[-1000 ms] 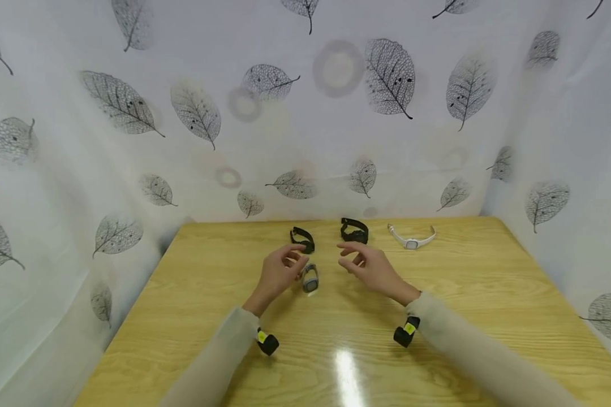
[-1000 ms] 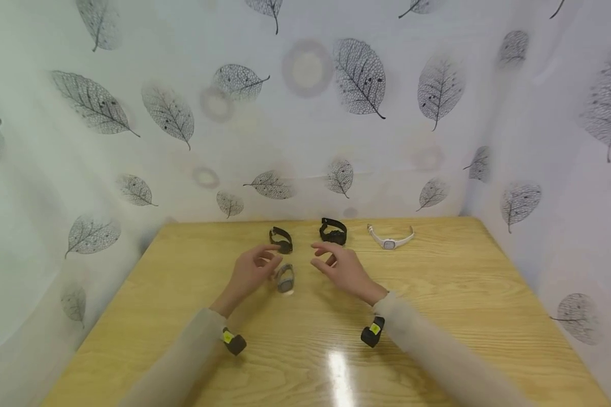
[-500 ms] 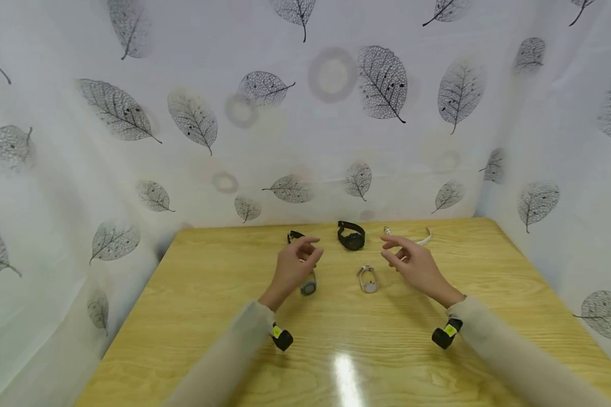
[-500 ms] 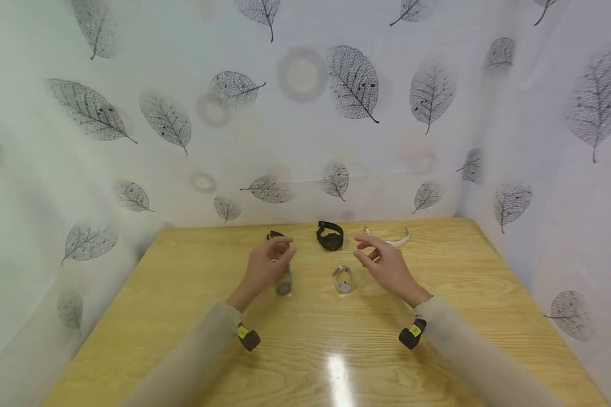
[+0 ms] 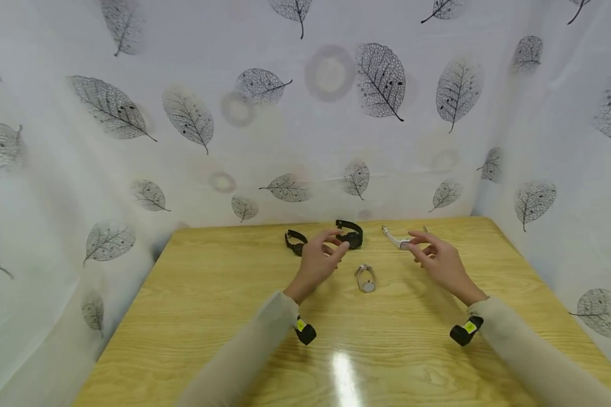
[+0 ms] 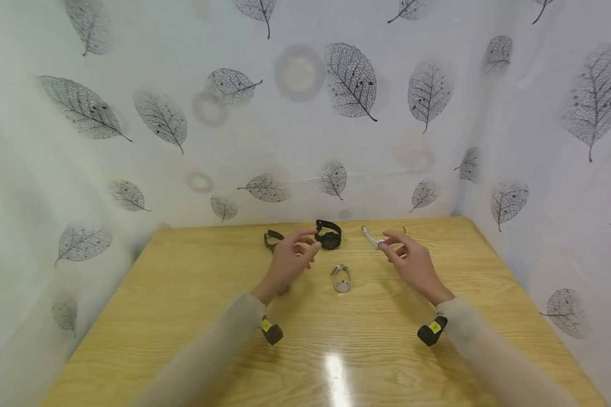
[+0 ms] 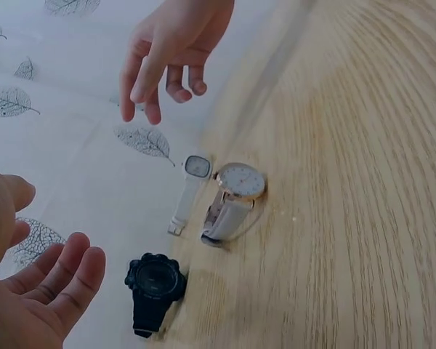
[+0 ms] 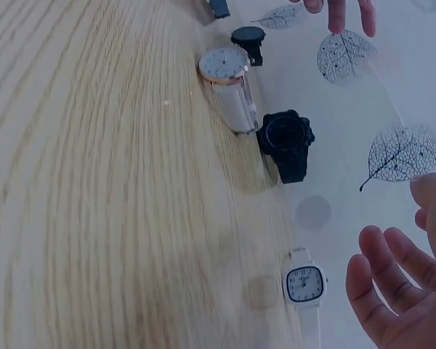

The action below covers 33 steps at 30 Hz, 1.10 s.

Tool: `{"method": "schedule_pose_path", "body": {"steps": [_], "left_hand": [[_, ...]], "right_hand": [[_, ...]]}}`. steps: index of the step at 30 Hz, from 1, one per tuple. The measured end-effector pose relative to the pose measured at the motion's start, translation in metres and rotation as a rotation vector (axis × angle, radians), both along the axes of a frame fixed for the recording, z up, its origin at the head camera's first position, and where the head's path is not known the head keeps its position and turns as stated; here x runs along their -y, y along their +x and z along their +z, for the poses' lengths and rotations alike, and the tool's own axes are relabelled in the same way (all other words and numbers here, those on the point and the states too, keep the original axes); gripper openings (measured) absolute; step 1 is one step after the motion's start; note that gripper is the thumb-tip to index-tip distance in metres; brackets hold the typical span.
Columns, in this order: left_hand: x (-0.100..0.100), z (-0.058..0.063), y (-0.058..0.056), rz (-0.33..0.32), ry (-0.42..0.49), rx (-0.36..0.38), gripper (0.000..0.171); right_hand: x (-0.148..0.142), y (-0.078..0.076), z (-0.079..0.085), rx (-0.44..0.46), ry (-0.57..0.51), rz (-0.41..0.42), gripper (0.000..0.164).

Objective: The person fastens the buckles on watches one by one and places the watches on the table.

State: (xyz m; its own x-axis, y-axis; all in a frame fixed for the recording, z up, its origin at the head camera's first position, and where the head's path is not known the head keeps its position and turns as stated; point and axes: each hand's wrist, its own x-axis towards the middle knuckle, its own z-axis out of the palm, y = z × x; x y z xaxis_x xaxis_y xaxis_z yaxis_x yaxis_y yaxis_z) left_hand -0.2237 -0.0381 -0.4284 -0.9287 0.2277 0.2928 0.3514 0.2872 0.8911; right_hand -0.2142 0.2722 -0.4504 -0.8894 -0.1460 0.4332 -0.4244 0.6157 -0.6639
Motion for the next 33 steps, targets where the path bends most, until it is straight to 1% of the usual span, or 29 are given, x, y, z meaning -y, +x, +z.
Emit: {"method": "schedule_pose_path", "body": {"steps": [3, 5, 11, 16, 19, 23, 26, 30, 33], "left_hand": [[-0.006, -0.002, -0.001, 0.001, -0.015, 0.003, 0.038], [-0.01, -0.002, -0.002, 0.004, -0.021, -0.008, 0.038], [-0.02, -0.002, -0.003, 0.005, -0.009, -0.024, 0.035], [-0.032, -0.001, -0.005, -0.004, -0.016, -0.042, 0.033], [-0.041, -0.001, -0.008, -0.008, -0.024, -0.049, 0.033], [-0.055, 0.0, -0.014, -0.007, -0.034, -0.036, 0.034], [-0.064, -0.001, -0.019, -0.007, -0.029, -0.02, 0.035], [-0.076, -0.003, -0.025, -0.001, -0.017, -0.008, 0.035], [-0.085, -0.003, -0.03, 0.001, -0.031, -0.001, 0.036]], "right_hand": [[-0.005, -0.002, -0.004, -0.001, -0.001, -0.001, 0.038], [-0.007, -0.005, -0.005, 0.006, -0.001, -0.005, 0.039], [-0.007, -0.011, -0.005, 0.052, -0.005, -0.031, 0.04], [-0.01, -0.021, -0.01, 0.078, -0.005, -0.066, 0.042], [-0.014, -0.029, -0.013, 0.105, -0.002, -0.097, 0.044], [-0.021, -0.038, -0.016, 0.141, -0.008, -0.134, 0.046], [-0.026, -0.041, -0.016, 0.156, -0.014, -0.143, 0.048], [-0.029, -0.043, -0.015, 0.166, -0.014, -0.136, 0.051], [-0.031, -0.045, -0.014, 0.179, -0.009, -0.139, 0.052]]}}
